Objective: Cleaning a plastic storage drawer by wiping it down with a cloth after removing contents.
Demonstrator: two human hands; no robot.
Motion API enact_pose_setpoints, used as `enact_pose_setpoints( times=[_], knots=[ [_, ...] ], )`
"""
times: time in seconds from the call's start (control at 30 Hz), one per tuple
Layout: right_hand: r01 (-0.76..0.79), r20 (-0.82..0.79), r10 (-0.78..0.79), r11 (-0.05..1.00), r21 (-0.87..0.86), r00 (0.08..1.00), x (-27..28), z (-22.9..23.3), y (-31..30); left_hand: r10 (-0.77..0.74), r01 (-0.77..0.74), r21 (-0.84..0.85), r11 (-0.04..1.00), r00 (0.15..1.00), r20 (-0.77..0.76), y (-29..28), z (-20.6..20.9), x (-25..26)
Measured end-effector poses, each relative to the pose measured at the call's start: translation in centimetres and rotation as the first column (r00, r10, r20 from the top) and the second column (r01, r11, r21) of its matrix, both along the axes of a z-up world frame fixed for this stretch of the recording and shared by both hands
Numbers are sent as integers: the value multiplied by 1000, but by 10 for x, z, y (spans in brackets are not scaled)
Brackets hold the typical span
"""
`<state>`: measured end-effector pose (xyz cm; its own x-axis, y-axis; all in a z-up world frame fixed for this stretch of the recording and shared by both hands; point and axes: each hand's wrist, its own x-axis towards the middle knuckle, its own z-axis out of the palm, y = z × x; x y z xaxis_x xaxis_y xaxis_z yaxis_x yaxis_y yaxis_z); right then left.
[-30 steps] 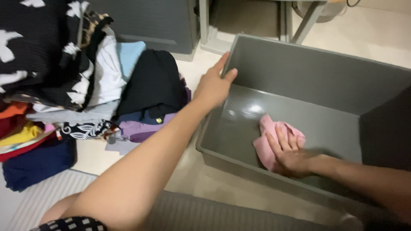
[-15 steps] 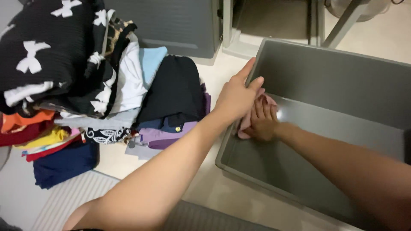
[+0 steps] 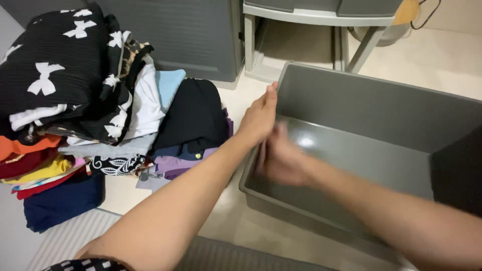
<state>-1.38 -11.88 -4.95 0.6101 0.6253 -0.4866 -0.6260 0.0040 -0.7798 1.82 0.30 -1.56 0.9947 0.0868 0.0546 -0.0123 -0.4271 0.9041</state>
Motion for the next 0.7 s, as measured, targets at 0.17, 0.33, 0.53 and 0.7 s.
enact_pose_setpoints(
  times=[0.17, 0.33, 0.53, 0.7],
  knots=[
    [196, 11, -205, 949, 245, 979, 71, 10, 12, 23, -20, 29, 999, 995, -95, -4, 15, -2],
    [317, -144, -323, 946, -63, 935, 14, 19, 33, 25, -22, 31, 999, 995, -101, 1, 12, -1],
    [-129, -342, 67, 979, -160, 937, -23, 11, 8, 1, -4, -28, 1000, 996, -91, -4, 10, -3],
    [-380, 6, 601, 497, 780, 799, 32, -15, -18, -46, 45, -39, 998, 999, -28, 1, -4, 2]
  ],
)
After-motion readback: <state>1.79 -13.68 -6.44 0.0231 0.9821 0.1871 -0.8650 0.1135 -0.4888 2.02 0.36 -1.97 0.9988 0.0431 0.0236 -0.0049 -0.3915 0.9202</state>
